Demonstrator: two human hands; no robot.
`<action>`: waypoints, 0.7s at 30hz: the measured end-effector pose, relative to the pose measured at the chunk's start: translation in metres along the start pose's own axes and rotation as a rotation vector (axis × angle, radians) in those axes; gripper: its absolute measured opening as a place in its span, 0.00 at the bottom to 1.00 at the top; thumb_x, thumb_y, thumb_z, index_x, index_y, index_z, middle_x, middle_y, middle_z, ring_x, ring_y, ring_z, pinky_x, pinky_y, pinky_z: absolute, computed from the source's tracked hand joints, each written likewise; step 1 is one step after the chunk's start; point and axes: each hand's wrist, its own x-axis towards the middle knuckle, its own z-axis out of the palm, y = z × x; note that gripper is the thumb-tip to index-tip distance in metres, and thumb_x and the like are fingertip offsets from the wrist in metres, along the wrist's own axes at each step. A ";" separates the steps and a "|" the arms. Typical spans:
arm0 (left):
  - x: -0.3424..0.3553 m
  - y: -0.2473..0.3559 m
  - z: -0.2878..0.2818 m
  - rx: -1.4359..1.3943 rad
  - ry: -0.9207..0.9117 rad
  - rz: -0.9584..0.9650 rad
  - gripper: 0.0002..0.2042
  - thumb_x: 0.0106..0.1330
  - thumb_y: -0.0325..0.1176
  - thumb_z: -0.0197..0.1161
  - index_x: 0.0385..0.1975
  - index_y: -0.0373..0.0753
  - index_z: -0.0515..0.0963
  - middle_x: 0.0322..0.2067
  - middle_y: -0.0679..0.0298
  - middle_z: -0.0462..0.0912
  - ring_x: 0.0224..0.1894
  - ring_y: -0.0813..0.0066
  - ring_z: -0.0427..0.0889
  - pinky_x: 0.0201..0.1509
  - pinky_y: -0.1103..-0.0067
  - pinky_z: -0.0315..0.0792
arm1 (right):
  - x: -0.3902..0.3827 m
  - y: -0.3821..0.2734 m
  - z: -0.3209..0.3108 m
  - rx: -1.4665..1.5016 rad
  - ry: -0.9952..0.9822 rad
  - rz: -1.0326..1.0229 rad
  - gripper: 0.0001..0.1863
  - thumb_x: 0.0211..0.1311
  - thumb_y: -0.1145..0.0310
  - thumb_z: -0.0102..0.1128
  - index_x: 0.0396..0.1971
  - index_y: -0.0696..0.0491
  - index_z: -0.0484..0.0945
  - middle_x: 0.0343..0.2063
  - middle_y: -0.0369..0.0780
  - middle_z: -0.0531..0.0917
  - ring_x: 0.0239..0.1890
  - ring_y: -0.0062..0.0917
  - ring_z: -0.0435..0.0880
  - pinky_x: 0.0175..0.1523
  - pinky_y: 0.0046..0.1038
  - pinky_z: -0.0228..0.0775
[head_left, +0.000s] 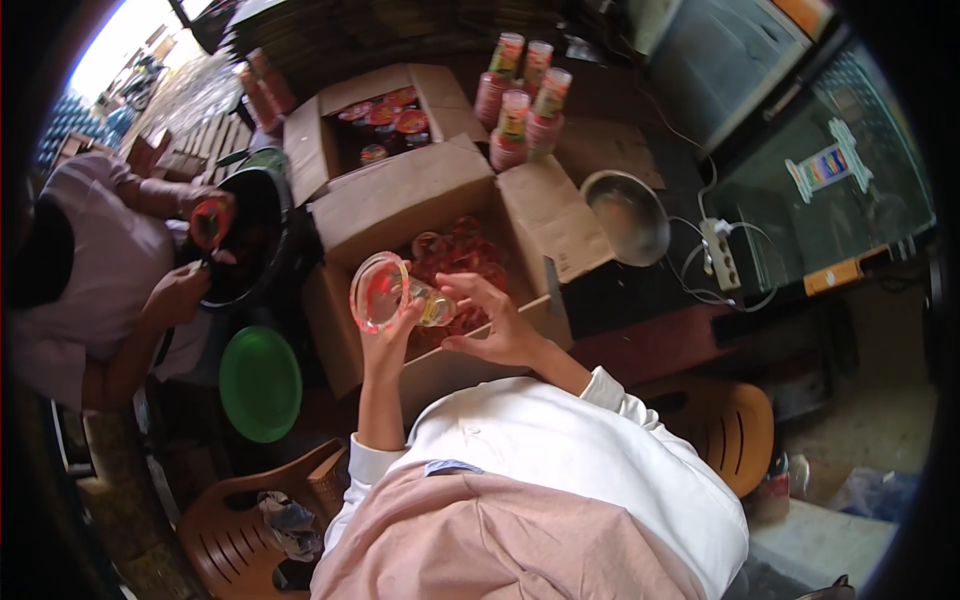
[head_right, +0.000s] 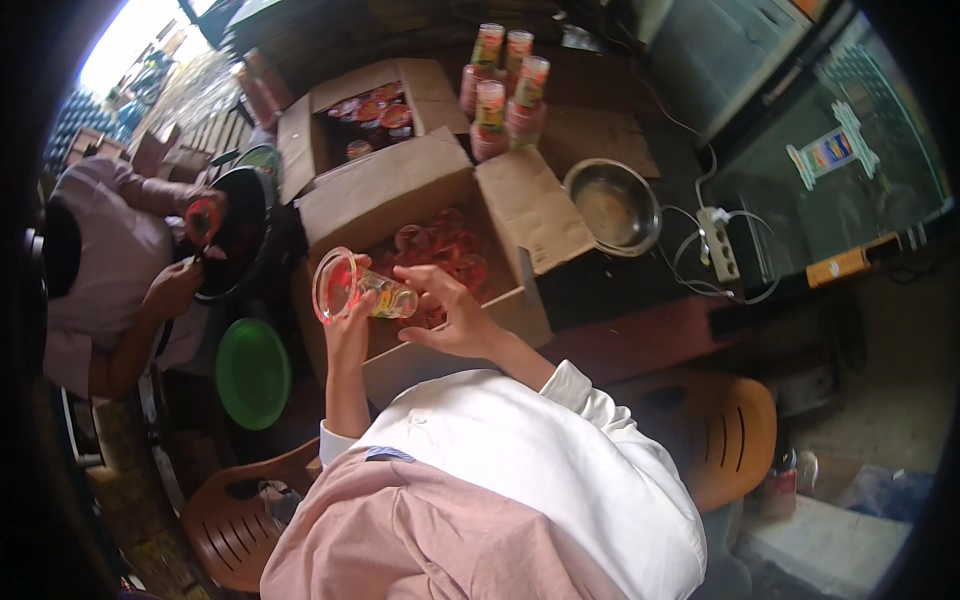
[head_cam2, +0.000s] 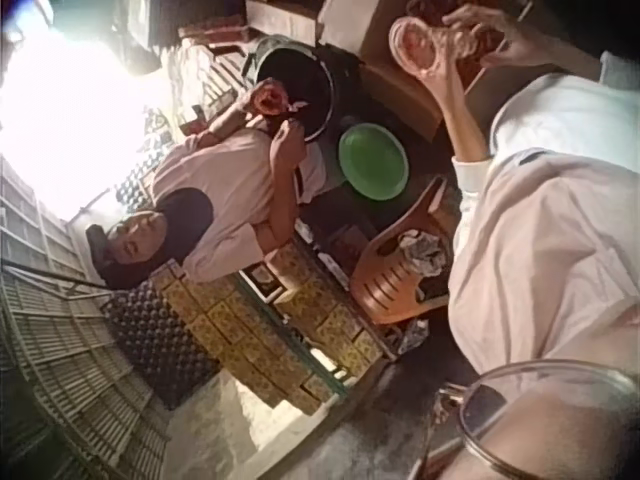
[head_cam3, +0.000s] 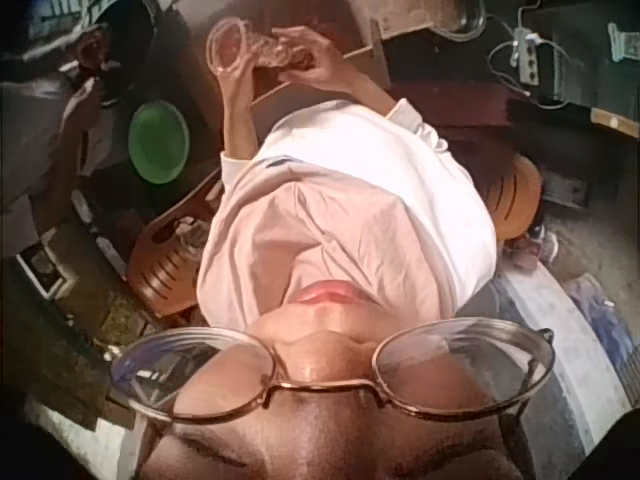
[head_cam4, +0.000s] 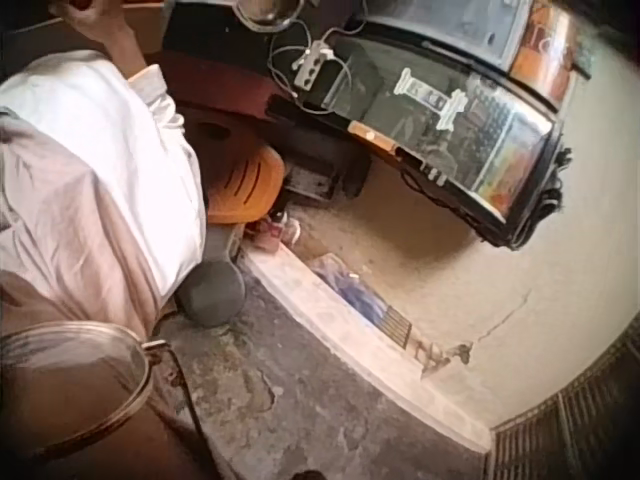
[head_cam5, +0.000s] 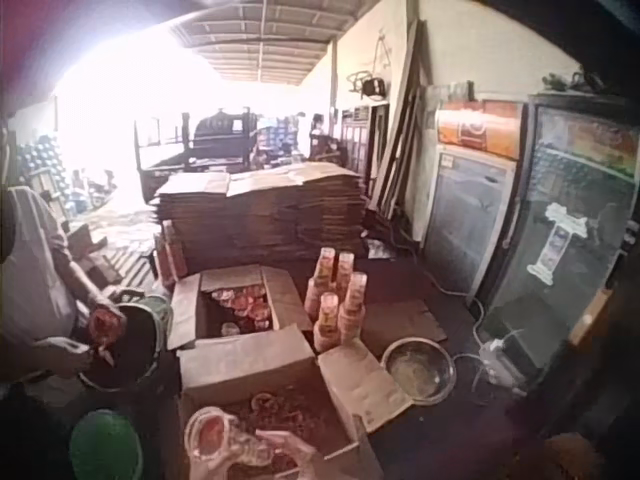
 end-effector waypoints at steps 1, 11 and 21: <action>0.003 0.007 0.000 -0.066 0.052 -0.034 0.26 0.50 0.23 0.66 0.51 0.37 0.66 0.46 0.61 0.72 0.51 0.74 0.69 0.55 0.77 0.64 | 0.005 0.003 0.009 0.015 -0.022 -0.012 0.30 0.48 0.79 0.64 0.54 0.54 0.67 0.51 0.40 0.69 0.43 0.19 0.77 0.45 0.22 0.73; 0.013 0.019 -0.061 -0.184 0.309 0.085 0.31 0.59 0.30 0.60 0.60 0.39 0.54 0.55 0.59 0.65 0.55 0.72 0.65 0.56 0.75 0.61 | 0.074 0.027 0.077 -0.020 -0.073 -0.096 0.26 0.47 0.77 0.66 0.50 0.56 0.71 0.44 0.38 0.73 0.40 0.19 0.76 0.45 0.20 0.73; -0.017 0.000 -0.094 -0.282 0.615 -0.233 0.27 0.59 0.47 0.56 0.55 0.49 0.53 0.55 0.69 0.60 0.54 0.77 0.62 0.51 0.72 0.54 | 0.236 0.034 0.110 -0.605 -0.215 -0.338 0.22 0.48 0.62 0.63 0.42 0.59 0.75 0.35 0.49 0.78 0.38 0.38 0.79 0.43 0.31 0.73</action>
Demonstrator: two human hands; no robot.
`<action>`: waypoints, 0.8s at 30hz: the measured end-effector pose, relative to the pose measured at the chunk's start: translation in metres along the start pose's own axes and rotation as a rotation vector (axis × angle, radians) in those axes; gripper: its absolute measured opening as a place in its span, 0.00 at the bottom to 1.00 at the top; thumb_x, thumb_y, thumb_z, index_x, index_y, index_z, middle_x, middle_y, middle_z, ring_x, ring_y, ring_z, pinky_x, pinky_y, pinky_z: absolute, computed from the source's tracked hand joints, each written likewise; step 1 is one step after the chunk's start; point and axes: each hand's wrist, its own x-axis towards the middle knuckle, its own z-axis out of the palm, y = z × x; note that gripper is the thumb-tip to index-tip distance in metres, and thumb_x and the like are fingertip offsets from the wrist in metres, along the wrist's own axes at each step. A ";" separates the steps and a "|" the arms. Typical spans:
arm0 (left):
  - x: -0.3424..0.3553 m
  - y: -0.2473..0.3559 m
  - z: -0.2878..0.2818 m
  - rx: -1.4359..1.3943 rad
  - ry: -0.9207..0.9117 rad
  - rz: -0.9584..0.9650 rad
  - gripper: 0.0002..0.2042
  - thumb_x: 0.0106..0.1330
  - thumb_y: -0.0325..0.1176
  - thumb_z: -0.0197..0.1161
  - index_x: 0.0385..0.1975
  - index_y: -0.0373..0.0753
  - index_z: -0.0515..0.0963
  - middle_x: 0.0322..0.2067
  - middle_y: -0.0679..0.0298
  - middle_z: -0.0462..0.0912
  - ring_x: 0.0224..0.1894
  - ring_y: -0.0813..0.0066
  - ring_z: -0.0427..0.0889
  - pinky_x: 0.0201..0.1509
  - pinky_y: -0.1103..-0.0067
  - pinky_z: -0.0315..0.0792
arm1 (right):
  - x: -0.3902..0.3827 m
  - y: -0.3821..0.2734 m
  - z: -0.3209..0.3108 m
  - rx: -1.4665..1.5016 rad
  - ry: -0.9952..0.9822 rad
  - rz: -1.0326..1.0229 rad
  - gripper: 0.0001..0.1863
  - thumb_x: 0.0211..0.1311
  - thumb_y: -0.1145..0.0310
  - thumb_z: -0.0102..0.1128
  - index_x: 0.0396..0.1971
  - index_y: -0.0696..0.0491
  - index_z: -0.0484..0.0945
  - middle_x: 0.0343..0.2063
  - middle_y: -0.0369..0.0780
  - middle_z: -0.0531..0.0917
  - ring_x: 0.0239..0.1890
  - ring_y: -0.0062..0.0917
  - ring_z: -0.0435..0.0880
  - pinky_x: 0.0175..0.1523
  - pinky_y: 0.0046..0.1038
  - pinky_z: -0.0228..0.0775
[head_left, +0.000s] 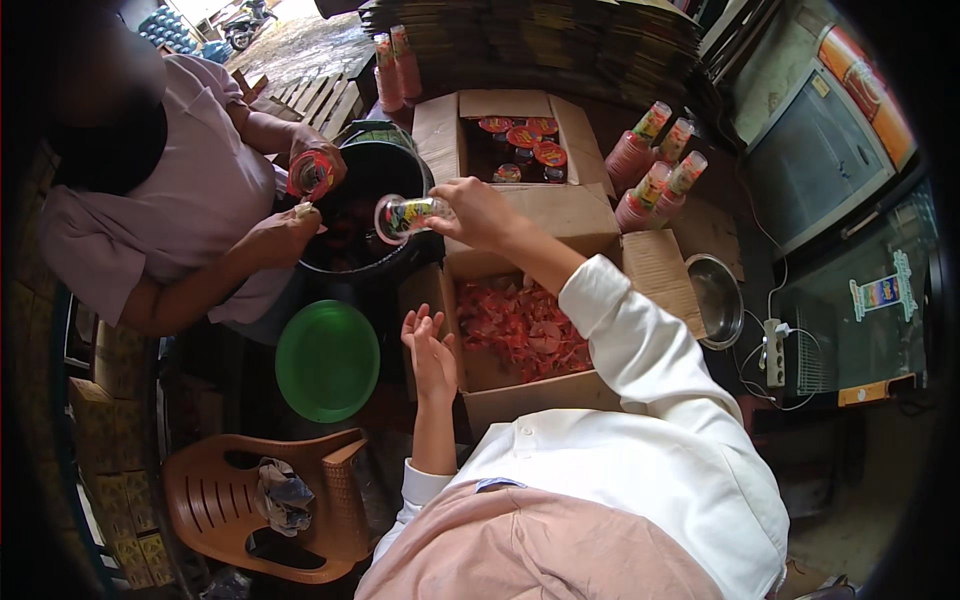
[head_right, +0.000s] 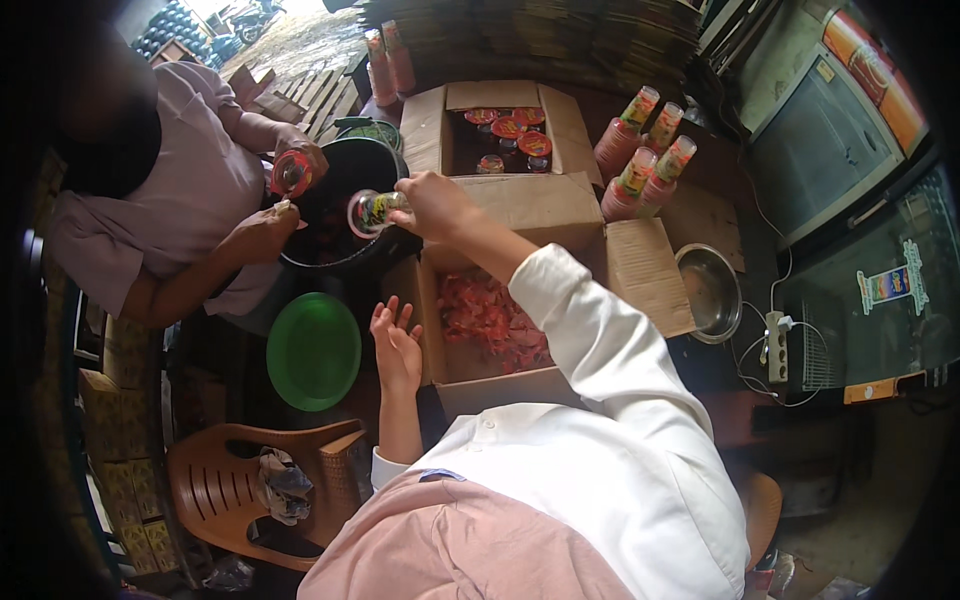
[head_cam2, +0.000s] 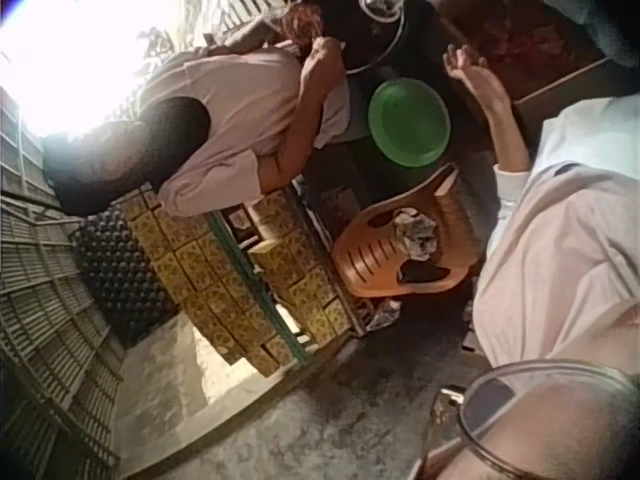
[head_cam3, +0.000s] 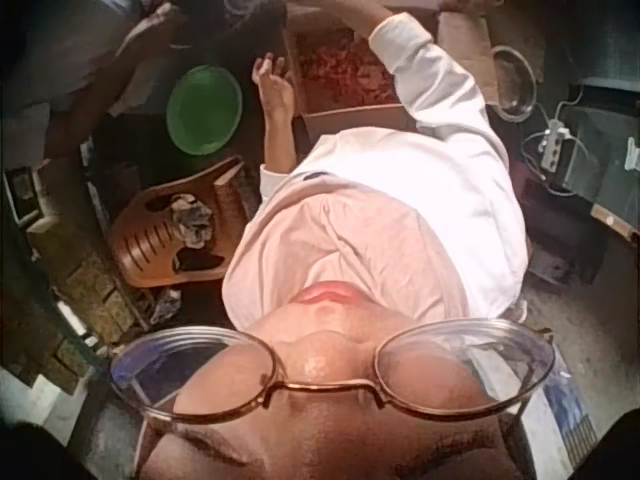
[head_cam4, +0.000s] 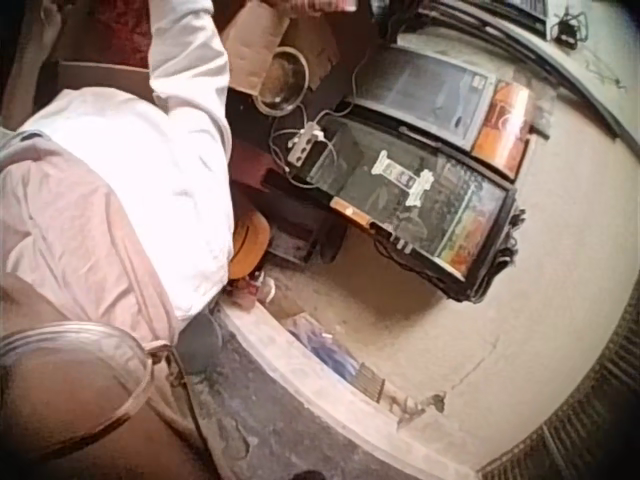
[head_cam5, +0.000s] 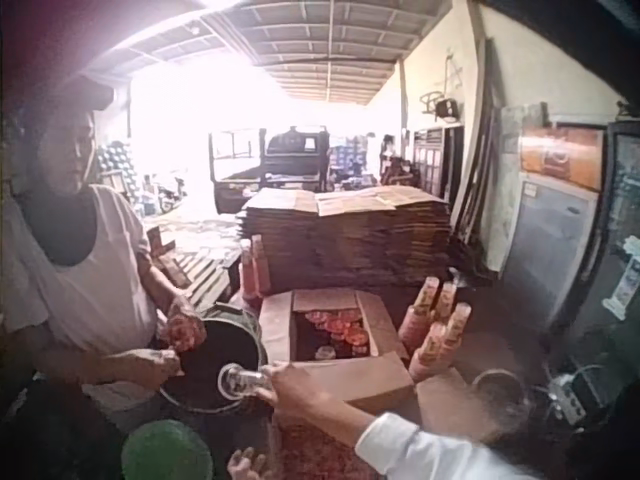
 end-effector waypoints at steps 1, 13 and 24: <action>0.000 0.001 -0.003 -0.011 0.011 -0.013 0.25 0.60 0.45 0.54 0.54 0.48 0.53 0.55 0.69 0.60 0.54 0.77 0.62 0.50 0.72 0.54 | 0.010 0.000 -0.001 -0.061 -0.103 0.022 0.22 0.49 0.60 0.63 0.41 0.59 0.76 0.35 0.49 0.79 0.39 0.39 0.79 0.44 0.33 0.72; -0.018 0.078 0.044 -0.113 -0.490 0.542 0.19 0.57 0.48 0.57 0.36 0.38 0.64 0.29 0.66 0.63 0.32 0.75 0.62 0.35 0.80 0.58 | -0.001 -0.006 0.023 -0.014 -0.094 -0.020 0.20 0.45 0.62 0.64 0.39 0.54 0.78 0.33 0.44 0.78 0.36 0.38 0.79 0.44 0.34 0.72; -0.105 0.184 0.132 -0.451 -1.751 0.544 0.07 0.64 0.37 0.50 0.24 0.47 0.69 0.27 0.73 0.67 0.30 0.78 0.68 0.35 0.77 0.59 | -0.025 -0.028 0.020 0.160 0.073 0.058 0.18 0.40 0.66 0.65 0.35 0.53 0.78 0.34 0.44 0.76 0.41 0.38 0.76 0.47 0.33 0.70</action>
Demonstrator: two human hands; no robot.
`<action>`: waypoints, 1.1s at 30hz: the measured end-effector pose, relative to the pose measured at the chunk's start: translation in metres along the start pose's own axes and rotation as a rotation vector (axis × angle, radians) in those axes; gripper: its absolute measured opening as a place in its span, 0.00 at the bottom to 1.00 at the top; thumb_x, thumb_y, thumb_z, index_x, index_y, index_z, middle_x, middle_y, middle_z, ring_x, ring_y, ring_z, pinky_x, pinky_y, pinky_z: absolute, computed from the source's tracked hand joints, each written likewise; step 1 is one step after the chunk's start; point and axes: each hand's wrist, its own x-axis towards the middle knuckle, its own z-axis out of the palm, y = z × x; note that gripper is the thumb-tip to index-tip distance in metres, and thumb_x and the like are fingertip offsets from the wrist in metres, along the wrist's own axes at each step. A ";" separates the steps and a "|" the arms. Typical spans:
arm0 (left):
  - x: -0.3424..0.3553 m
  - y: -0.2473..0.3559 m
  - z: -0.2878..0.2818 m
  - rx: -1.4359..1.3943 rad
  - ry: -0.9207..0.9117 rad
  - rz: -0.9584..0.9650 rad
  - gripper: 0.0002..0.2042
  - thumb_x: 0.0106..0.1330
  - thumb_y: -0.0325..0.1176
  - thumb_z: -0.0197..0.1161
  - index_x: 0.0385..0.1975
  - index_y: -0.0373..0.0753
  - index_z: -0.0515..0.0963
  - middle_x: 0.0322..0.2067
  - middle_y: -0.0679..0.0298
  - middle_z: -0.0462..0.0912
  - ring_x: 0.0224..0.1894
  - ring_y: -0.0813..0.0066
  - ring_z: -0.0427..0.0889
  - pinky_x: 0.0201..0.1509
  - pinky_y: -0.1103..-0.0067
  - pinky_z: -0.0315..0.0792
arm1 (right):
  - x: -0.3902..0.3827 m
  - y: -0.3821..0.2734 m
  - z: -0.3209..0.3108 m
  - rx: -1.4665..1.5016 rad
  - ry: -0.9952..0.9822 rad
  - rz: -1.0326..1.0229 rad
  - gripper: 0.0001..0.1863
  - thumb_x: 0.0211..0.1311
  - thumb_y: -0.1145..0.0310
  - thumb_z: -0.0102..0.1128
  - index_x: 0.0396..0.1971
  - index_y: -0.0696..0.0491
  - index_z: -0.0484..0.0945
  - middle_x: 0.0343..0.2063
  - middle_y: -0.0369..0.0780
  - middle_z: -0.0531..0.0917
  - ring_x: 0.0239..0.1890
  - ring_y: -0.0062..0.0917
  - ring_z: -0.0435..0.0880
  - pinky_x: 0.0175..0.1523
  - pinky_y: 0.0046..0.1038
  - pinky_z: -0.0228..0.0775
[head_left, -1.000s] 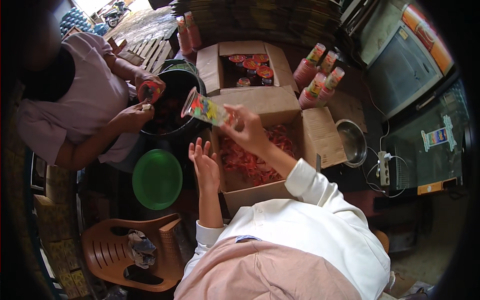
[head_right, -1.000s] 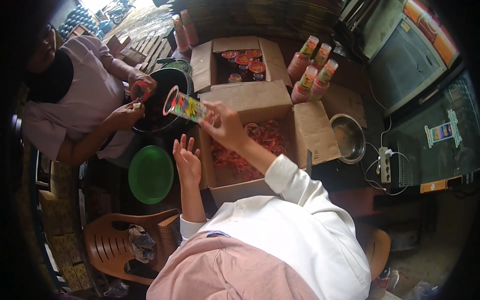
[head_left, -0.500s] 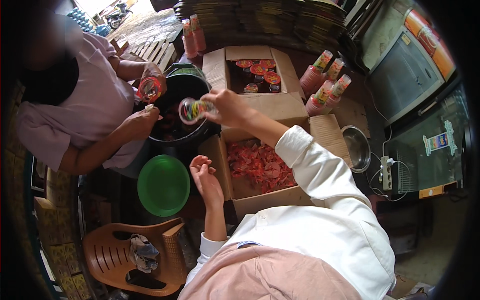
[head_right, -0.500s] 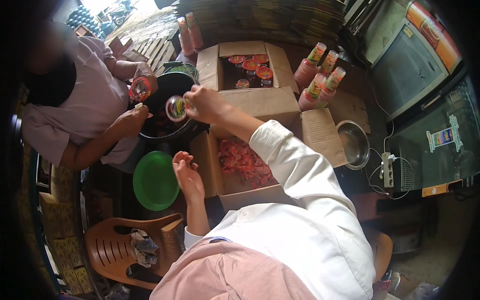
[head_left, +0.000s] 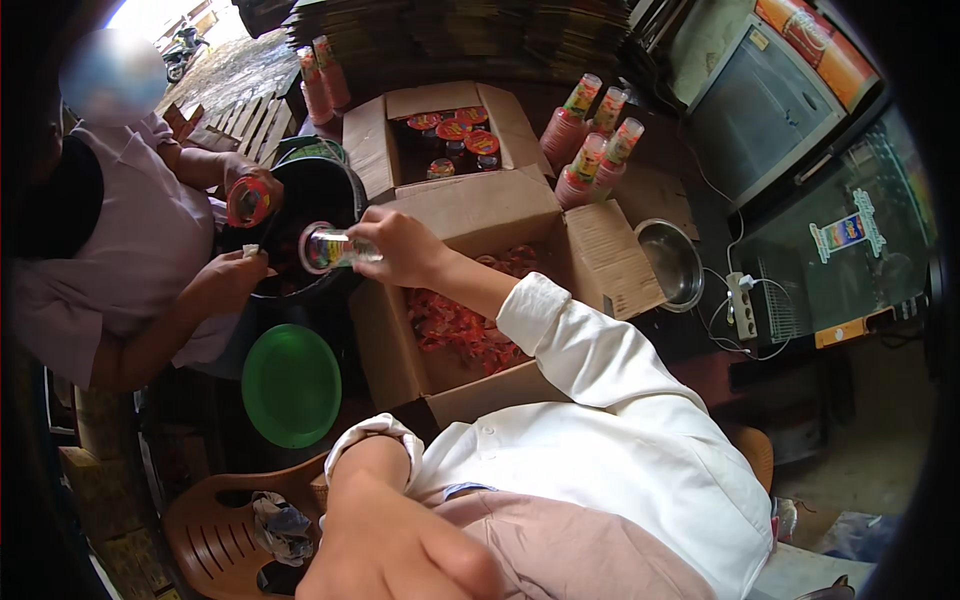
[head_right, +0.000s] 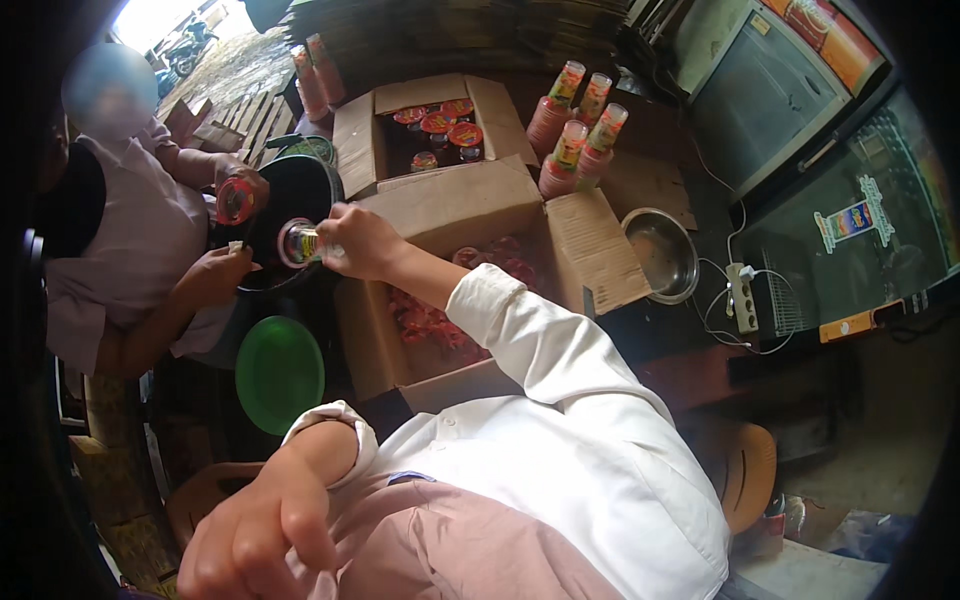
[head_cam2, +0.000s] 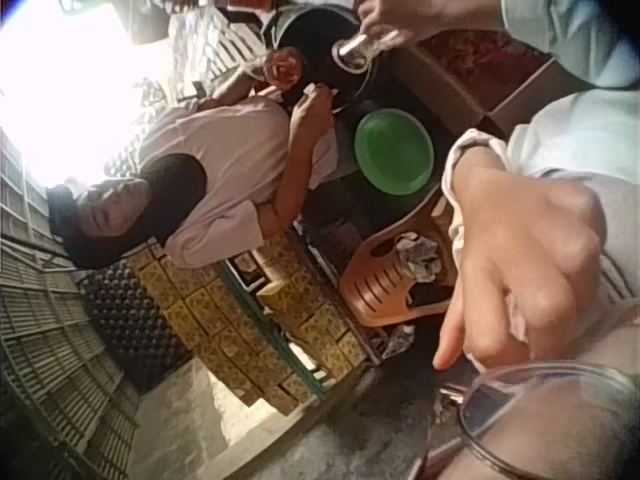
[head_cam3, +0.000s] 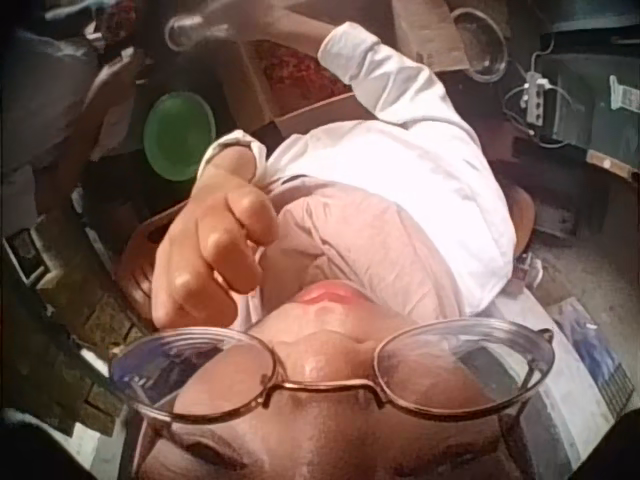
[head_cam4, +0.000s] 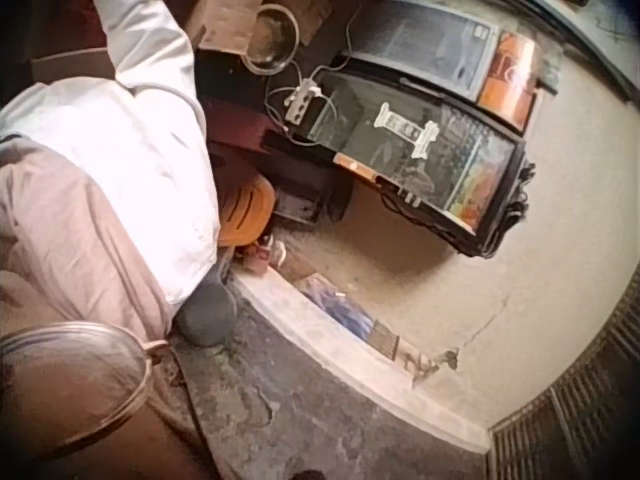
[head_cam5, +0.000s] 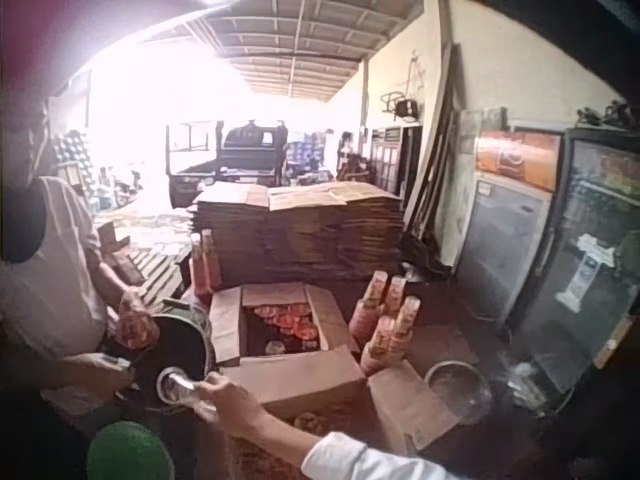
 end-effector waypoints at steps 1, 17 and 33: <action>0.002 -0.004 0.001 -0.019 -0.031 0.030 0.07 0.62 0.30 0.51 0.22 0.48 0.69 0.26 0.74 0.67 0.29 0.79 0.69 0.33 0.79 0.59 | -0.004 0.004 -0.002 0.008 0.013 -0.004 0.19 0.40 0.66 0.65 0.36 0.54 0.78 0.34 0.44 0.76 0.41 0.38 0.76 0.47 0.33 0.70; -0.091 -0.028 -0.033 0.244 0.550 -0.341 0.27 0.54 0.68 0.51 0.29 0.46 0.63 0.26 0.70 0.57 0.28 0.76 0.55 0.34 0.78 0.51 | -0.069 0.080 -0.157 0.061 0.615 0.324 0.17 0.47 0.65 0.65 0.38 0.56 0.78 0.32 0.40 0.82 0.34 0.21 0.80 0.40 0.25 0.72; -0.154 -0.078 -0.064 0.286 0.961 -0.537 0.26 0.58 0.58 0.52 0.34 0.38 0.61 0.29 0.65 0.58 0.30 0.76 0.57 0.35 0.79 0.54 | -0.031 0.217 -0.263 -0.873 0.258 0.605 0.26 0.39 0.53 0.67 0.37 0.54 0.79 0.33 0.50 0.81 0.36 0.41 0.81 0.43 0.35 0.74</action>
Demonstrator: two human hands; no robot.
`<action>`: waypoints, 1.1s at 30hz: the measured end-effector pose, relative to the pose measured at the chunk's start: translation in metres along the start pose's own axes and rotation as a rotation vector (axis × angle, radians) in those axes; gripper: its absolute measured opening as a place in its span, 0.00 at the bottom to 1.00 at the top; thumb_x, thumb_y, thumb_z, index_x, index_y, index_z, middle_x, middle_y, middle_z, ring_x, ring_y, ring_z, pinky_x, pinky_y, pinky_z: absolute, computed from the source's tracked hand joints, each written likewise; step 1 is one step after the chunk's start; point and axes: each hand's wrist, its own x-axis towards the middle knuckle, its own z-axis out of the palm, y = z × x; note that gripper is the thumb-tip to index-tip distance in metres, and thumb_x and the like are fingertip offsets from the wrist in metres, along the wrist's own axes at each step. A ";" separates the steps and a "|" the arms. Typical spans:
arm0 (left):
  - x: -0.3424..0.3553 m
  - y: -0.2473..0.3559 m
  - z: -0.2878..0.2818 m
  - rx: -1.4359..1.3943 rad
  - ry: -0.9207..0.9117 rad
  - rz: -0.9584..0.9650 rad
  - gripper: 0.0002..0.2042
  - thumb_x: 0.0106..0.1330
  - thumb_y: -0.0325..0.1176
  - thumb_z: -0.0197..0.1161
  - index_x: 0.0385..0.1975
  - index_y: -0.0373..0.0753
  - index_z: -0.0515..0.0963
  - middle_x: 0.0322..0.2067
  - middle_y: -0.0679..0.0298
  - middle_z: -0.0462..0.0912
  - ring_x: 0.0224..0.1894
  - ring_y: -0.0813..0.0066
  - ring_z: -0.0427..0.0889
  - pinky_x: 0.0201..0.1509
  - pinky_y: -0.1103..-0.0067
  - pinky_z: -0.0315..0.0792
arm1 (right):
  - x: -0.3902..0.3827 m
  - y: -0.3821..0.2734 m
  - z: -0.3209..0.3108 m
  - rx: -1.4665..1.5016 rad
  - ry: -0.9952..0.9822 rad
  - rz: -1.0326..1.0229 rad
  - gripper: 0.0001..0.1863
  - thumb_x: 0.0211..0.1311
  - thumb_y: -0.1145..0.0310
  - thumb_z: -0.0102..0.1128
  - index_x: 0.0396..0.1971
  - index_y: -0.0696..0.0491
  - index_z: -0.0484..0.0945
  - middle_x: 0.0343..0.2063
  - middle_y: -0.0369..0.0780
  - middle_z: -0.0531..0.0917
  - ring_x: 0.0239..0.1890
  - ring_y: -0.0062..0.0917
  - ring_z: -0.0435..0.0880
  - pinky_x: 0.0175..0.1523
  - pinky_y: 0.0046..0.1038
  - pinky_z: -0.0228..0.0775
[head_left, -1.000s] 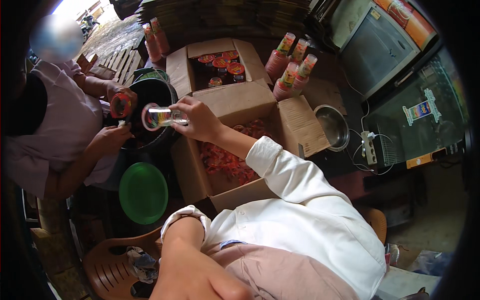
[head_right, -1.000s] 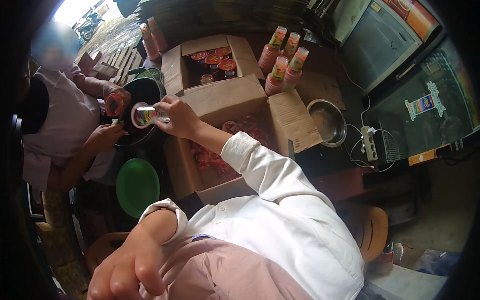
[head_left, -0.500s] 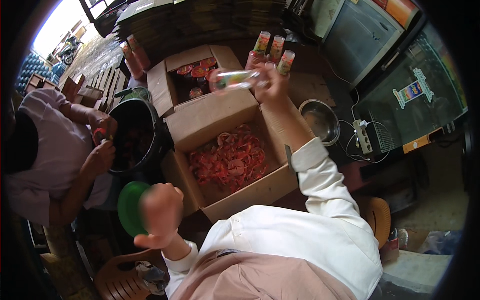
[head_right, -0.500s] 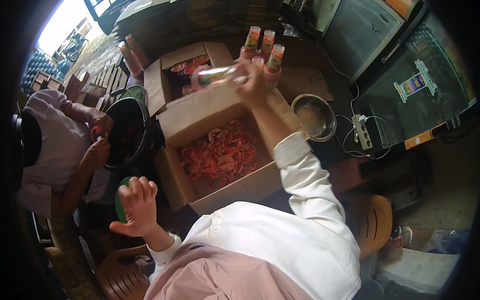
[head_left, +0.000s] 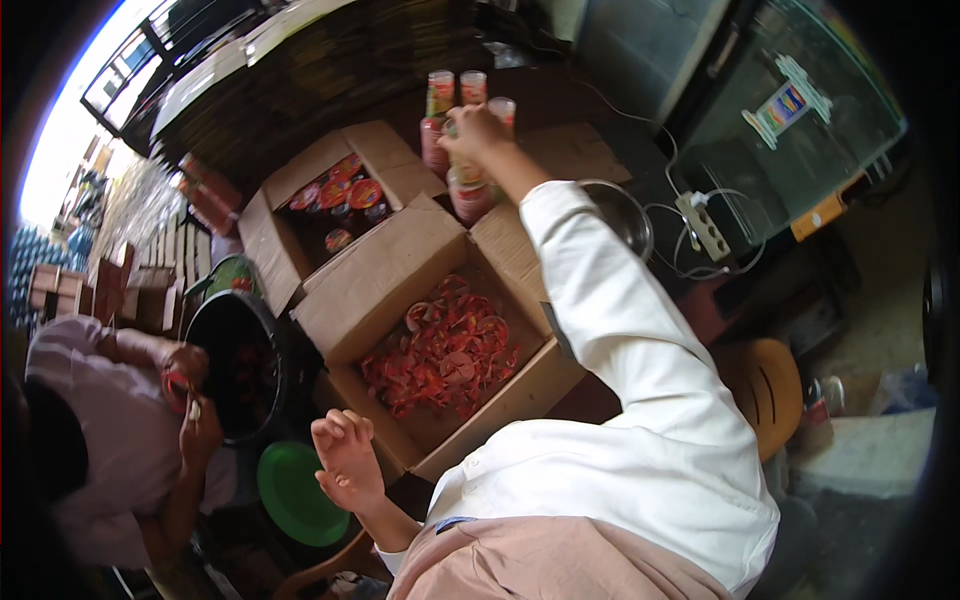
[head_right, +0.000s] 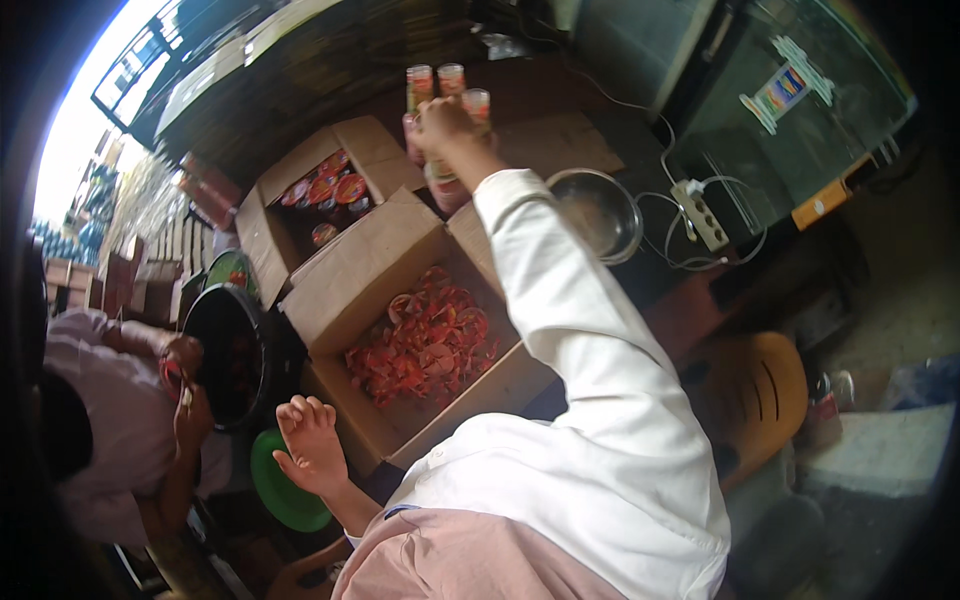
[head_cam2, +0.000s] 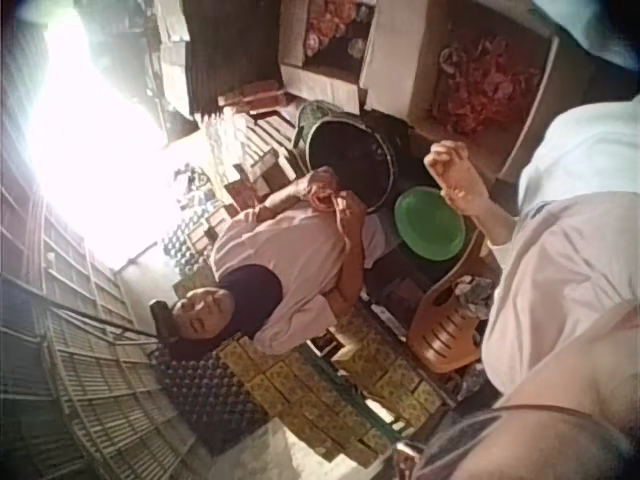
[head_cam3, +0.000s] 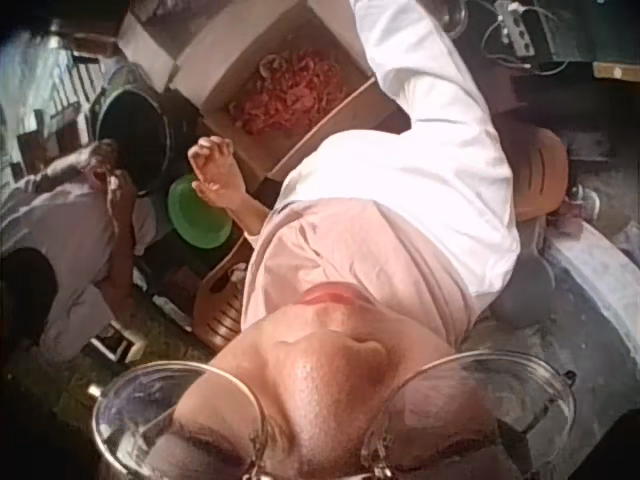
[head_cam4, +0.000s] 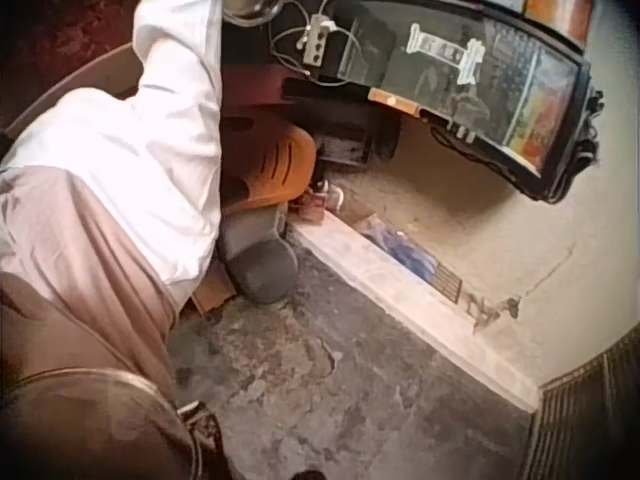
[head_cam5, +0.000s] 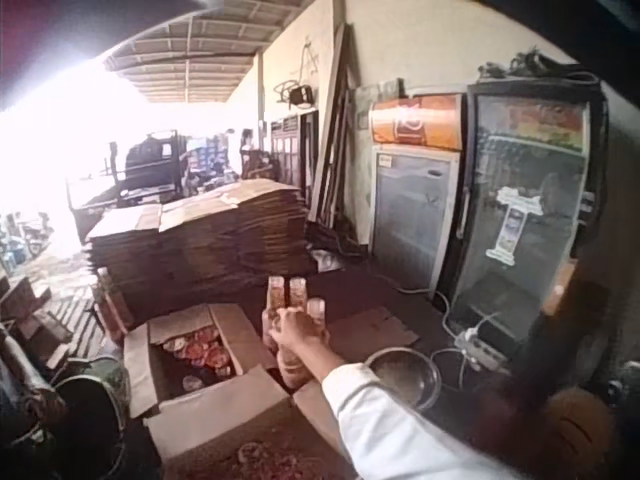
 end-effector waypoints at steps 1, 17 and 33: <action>-0.001 -0.003 -0.002 0.036 0.013 0.005 0.26 0.58 0.58 0.52 0.35 0.38 0.61 0.29 0.65 0.58 0.30 0.76 0.57 0.35 0.79 0.54 | -0.012 -0.007 0.009 0.047 -0.052 0.090 0.34 0.36 0.51 0.68 0.47 0.51 0.73 0.36 0.49 0.81 0.38 0.41 0.81 0.44 0.37 0.74; 0.030 -0.044 -0.028 -0.043 0.075 -0.153 0.21 0.57 0.49 0.56 0.37 0.38 0.62 0.30 0.65 0.59 0.33 0.76 0.58 0.37 0.79 0.55 | -0.092 0.032 0.091 0.663 0.272 0.228 0.41 0.27 0.60 0.75 0.50 0.52 0.68 0.47 0.48 0.72 0.52 0.42 0.70 0.55 0.37 0.63; 0.041 -0.050 -0.035 -0.052 0.064 -0.146 0.22 0.57 0.48 0.56 0.39 0.37 0.62 0.31 0.65 0.60 0.33 0.76 0.60 0.38 0.79 0.57 | -0.091 0.031 0.098 0.583 0.224 0.253 0.32 0.28 0.61 0.76 0.39 0.52 0.72 0.35 0.45 0.80 0.42 0.39 0.78 0.48 0.35 0.69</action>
